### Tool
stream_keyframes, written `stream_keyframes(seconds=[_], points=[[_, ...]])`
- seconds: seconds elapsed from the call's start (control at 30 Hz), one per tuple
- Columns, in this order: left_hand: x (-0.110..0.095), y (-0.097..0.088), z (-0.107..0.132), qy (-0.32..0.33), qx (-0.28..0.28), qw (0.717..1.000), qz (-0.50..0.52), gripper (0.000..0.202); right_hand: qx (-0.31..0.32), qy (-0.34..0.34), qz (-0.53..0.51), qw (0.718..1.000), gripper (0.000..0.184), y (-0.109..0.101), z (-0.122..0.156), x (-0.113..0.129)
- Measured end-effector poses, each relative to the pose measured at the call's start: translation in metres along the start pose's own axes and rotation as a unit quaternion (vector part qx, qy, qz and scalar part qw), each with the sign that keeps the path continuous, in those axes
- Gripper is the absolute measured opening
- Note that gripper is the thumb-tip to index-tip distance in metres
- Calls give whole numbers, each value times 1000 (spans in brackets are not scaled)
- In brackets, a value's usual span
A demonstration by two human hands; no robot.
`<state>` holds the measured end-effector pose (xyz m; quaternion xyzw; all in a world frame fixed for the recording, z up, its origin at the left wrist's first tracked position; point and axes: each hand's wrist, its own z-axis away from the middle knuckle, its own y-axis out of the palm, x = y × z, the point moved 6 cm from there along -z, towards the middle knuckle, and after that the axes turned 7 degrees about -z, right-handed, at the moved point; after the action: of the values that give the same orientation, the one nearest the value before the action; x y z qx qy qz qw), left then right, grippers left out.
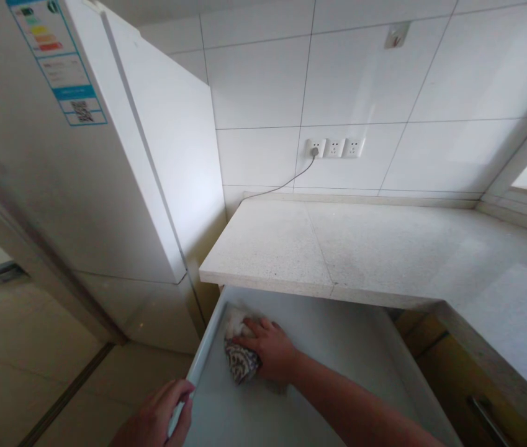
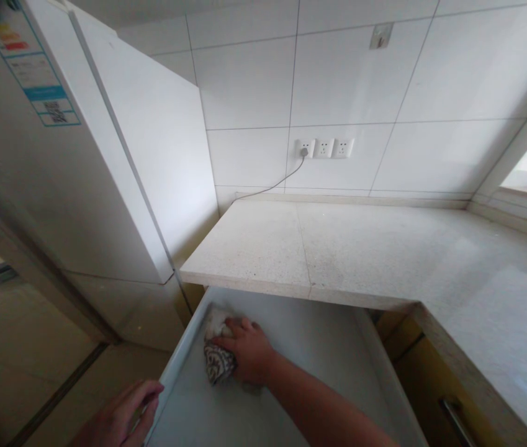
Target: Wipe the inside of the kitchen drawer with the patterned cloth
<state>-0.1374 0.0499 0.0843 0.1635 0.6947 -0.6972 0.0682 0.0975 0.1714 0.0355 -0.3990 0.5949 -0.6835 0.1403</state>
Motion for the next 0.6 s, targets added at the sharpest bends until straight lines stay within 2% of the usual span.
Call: stream_keyframes(seconds=[0.13,0.2,0.27,0.37,0.47,0.53,0.57,0.6], points=[[-4,4,-2,15,-4,1000,-7,38,-51,103,27,993,81,-21,0,-47],[-13,3,-4,34,-3,999,-2,38,-63,115,38,991,83,-23,2,-54],[-29,-4,-9,61,-2,998,11,37,-67,113,44,990,85,-21,3,-51],[-56,-30,-22,86,-7,996,29,33,-57,100,45,992,86,-14,1,-37],[-75,-67,-42,110,-58,991,48,27,-32,75,46,996,88,-11,-4,-24],[-75,-87,-59,113,-89,985,95,24,-20,60,48,997,86,-14,-7,-22],[-69,-98,-67,93,-131,977,143,23,-17,56,48,997,86,-16,-8,-23],[-58,-112,-74,61,-201,954,214,23,-18,54,47,997,85,-19,-9,-26]])
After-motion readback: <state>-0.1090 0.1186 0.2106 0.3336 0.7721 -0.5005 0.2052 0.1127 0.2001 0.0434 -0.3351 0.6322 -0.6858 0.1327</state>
